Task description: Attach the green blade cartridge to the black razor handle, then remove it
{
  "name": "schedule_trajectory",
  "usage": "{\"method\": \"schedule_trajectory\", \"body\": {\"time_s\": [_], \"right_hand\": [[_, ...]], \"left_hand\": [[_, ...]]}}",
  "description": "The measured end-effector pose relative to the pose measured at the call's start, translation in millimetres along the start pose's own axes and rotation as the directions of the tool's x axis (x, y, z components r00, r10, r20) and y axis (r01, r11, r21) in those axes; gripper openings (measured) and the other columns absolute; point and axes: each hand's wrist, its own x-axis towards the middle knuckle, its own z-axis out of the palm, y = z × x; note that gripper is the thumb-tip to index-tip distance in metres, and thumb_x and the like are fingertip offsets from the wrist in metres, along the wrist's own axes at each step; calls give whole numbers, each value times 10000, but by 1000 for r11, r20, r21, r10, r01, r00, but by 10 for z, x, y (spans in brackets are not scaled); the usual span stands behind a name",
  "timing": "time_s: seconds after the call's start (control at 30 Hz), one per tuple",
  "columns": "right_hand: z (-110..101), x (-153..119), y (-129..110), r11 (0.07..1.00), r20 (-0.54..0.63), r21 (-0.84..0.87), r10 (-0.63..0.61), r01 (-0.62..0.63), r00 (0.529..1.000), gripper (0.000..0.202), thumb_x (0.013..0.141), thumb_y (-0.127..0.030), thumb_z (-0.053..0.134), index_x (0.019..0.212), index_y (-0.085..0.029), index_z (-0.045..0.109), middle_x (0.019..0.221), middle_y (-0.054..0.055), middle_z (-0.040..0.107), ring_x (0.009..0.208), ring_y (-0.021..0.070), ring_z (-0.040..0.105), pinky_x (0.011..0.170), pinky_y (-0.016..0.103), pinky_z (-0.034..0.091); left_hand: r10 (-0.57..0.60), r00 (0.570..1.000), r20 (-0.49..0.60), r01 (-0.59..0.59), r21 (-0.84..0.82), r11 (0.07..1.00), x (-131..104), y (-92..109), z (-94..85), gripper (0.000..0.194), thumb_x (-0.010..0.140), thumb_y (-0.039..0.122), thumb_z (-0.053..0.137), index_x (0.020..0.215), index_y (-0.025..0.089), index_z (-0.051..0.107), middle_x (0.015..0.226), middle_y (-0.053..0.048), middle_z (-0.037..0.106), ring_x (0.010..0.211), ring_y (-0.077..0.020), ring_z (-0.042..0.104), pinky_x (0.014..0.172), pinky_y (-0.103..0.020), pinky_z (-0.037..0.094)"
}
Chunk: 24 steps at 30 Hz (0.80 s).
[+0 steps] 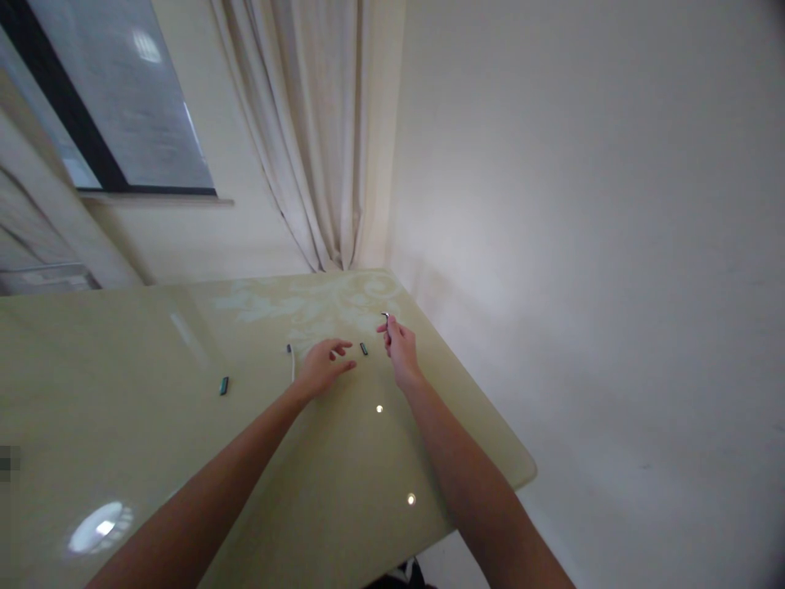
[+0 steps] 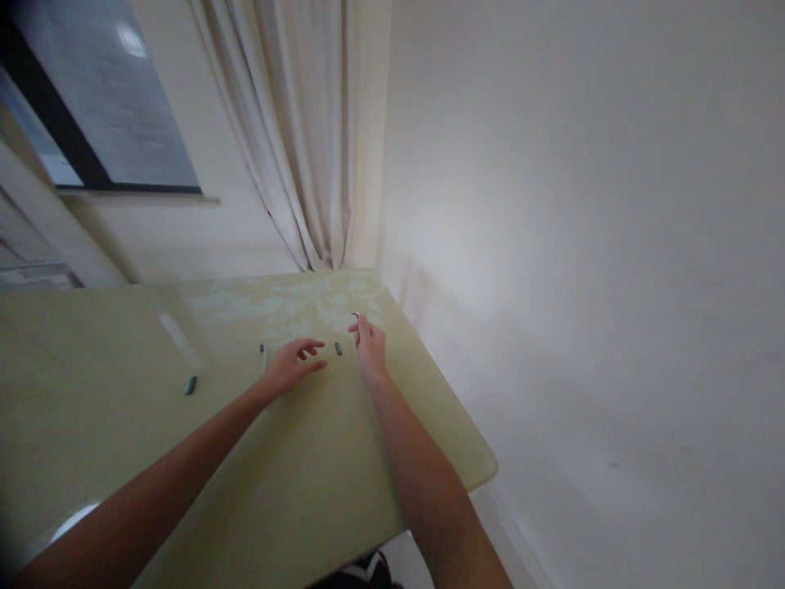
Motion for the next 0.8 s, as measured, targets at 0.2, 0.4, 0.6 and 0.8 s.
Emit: {"method": "schedule_trajectory", "body": {"time_s": [0.2, 0.4, 0.6, 0.8], "right_hand": [[103, -96, 14, 999, 82, -32, 23, -20, 996, 664, 833, -812, 547, 737, -169, 683, 568, -42, 391, 487, 100, 281, 458, 268, 189], [195, -220, 29, 998, 159, -53, 34, -26, 987, 654, 829, -810, 564, 729, -174, 682, 571, -42, 398, 497, 104, 292, 473, 274, 198], [222, -297, -9, 995, 237, -74, 79, -63, 968, 636, 823, -787, 600, 730, -166, 695, 578, -45, 394, 505, 98, 311, 469, 267, 182], [336, -521, -163, 974, 424, -73, 225, -215, 877, 502, 735, -646, 791, 834, -158, 728, 565, -87, 380, 469, 67, 234, 457, 269, 130]], "left_hand": [[-53, 948, -314, 92, 113, 989, -605, -1009, -850, 403, 851, 564, 617, 1037, 255, 798, 1063, -87, 762, 861, -259, 648, 819, -392, 496], [-283, 902, -326, 378, 283, 881, -870, -1748, -1242, 539, 732, 620, 767, 1195, 345, 743, 1265, -96, 713, 1130, -425, 586, 865, -578, 467], [-271, 928, -258, 337, 261, 905, -846, -1597, -1264, 461, 822, 611, 664, 1096, 267, 801, 1248, -194, 676, 1060, -428, 642, 860, -599, 478], [94, 915, -393, -113, -26, 993, -853, -861, -857, 452, 816, 595, 707, 1104, 249, 754, 999, -79, 677, 864, -255, 611, 845, -411, 515]]}}
